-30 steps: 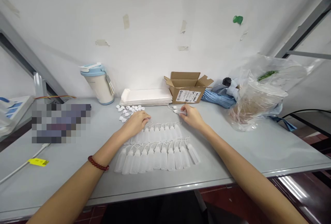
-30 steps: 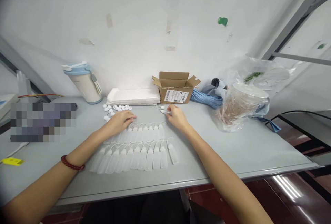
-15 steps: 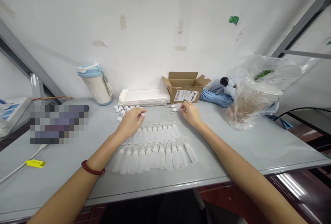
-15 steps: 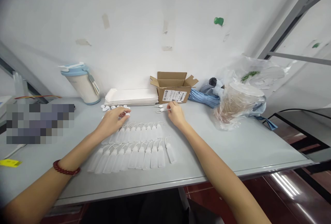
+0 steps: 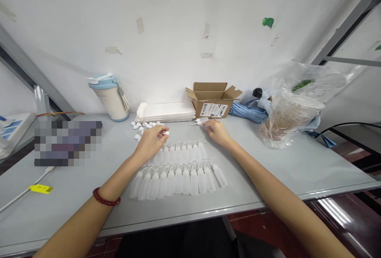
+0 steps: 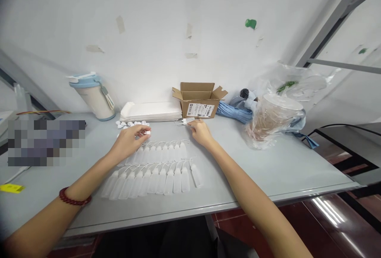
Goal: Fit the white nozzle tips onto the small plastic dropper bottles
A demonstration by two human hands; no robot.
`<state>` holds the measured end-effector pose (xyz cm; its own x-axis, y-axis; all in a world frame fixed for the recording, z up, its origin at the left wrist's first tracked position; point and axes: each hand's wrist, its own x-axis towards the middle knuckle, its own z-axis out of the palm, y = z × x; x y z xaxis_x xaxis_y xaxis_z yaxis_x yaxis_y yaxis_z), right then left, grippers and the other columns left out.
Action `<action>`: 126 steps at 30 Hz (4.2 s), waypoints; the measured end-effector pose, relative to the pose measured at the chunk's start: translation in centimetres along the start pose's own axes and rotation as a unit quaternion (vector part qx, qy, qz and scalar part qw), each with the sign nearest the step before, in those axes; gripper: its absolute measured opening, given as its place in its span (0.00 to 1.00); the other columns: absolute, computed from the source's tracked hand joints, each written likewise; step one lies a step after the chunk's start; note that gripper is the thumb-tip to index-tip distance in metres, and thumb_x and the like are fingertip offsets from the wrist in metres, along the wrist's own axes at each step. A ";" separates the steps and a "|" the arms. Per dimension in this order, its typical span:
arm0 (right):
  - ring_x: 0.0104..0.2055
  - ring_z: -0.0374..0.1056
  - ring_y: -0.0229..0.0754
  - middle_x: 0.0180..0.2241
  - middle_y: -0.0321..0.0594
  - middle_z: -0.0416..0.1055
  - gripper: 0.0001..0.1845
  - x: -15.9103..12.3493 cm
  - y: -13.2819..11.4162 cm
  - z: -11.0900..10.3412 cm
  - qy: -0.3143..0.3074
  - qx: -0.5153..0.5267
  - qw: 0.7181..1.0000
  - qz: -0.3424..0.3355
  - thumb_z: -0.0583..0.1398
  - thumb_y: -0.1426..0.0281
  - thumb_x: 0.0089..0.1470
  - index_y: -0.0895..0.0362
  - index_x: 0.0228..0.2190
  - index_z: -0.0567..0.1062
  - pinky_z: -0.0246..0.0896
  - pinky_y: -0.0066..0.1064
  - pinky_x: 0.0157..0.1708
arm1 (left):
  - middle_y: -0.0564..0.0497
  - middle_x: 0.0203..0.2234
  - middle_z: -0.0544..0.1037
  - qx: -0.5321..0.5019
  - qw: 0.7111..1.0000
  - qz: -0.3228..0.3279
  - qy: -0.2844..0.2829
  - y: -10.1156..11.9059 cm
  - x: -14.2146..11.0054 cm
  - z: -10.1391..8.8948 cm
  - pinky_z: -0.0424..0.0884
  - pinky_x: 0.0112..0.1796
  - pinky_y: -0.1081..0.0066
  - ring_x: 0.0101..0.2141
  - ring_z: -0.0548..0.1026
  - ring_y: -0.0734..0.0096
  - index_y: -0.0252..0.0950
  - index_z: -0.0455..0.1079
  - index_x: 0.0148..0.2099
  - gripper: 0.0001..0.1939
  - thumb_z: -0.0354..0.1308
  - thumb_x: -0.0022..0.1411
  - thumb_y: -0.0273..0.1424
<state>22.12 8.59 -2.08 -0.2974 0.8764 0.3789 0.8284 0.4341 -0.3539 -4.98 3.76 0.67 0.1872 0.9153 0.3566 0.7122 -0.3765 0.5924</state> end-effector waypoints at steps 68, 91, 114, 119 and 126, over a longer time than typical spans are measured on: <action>0.20 0.51 0.30 0.21 0.31 0.63 0.13 -3.3 -8.1 -2.7 -0.146 0.364 0.920 0.026 0.62 0.64 0.50 0.59 0.35 0.73 0.46 0.25 0.20 | 0.52 0.25 0.76 -0.275 0.955 -0.071 -0.086 3.9 -1.7 -0.4 0.70 0.33 0.71 0.28 0.72 0.71 0.35 0.74 0.34 0.09 0.60 0.55 0.36; 0.19 0.54 0.29 0.27 0.39 0.72 0.17 -3.3 -8.1 -3.4 -0.190 0.488 0.850 0.057 0.58 0.59 0.54 0.61 0.38 0.74 0.48 0.25 0.18 | 0.50 0.24 0.76 -0.292 0.942 -0.079 -0.145 4.1 -1.6 -0.6 0.71 0.33 0.70 0.27 0.73 0.70 0.34 0.74 0.28 0.17 0.56 0.58 0.43; 0.17 0.54 0.28 0.24 0.35 0.68 0.19 -3.2 -8.4 -3.1 -0.200 0.528 0.822 0.072 0.56 0.56 0.54 0.60 0.34 0.71 0.47 0.23 0.15 | 0.50 0.25 0.76 -0.254 0.954 -0.056 -0.148 4.3 -1.8 -0.6 0.71 0.28 0.72 0.23 0.71 0.73 0.34 0.73 0.28 0.18 0.53 0.59 0.43; 0.15 0.53 0.28 0.21 0.33 0.67 0.19 -3.2 -8.5 -3.2 -0.207 0.523 0.822 0.089 0.57 0.55 0.53 0.59 0.33 0.69 0.45 0.24 0.14 | 0.51 0.25 0.76 -0.248 0.954 -0.053 -0.159 4.3 -1.9 -0.6 0.70 0.27 0.73 0.24 0.71 0.72 0.35 0.73 0.30 0.16 0.54 0.58 0.41; 0.14 0.53 0.28 0.19 0.30 0.66 0.17 -3.2 -8.5 -2.9 -0.203 0.527 0.821 0.085 0.55 0.55 0.55 0.57 0.32 0.65 0.44 0.23 0.13 | 0.49 0.36 0.78 -0.276 0.950 -0.047 -0.137 4.7 -1.8 -0.7 0.72 0.31 0.72 0.30 0.73 0.70 0.36 0.75 0.35 0.09 0.60 0.53 0.35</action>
<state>17.42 1.51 2.23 -0.5310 0.8473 0.0064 0.0664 0.0492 -0.9966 -2.47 0.22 3.34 0.3630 0.9231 0.1270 0.2853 -0.2399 0.9279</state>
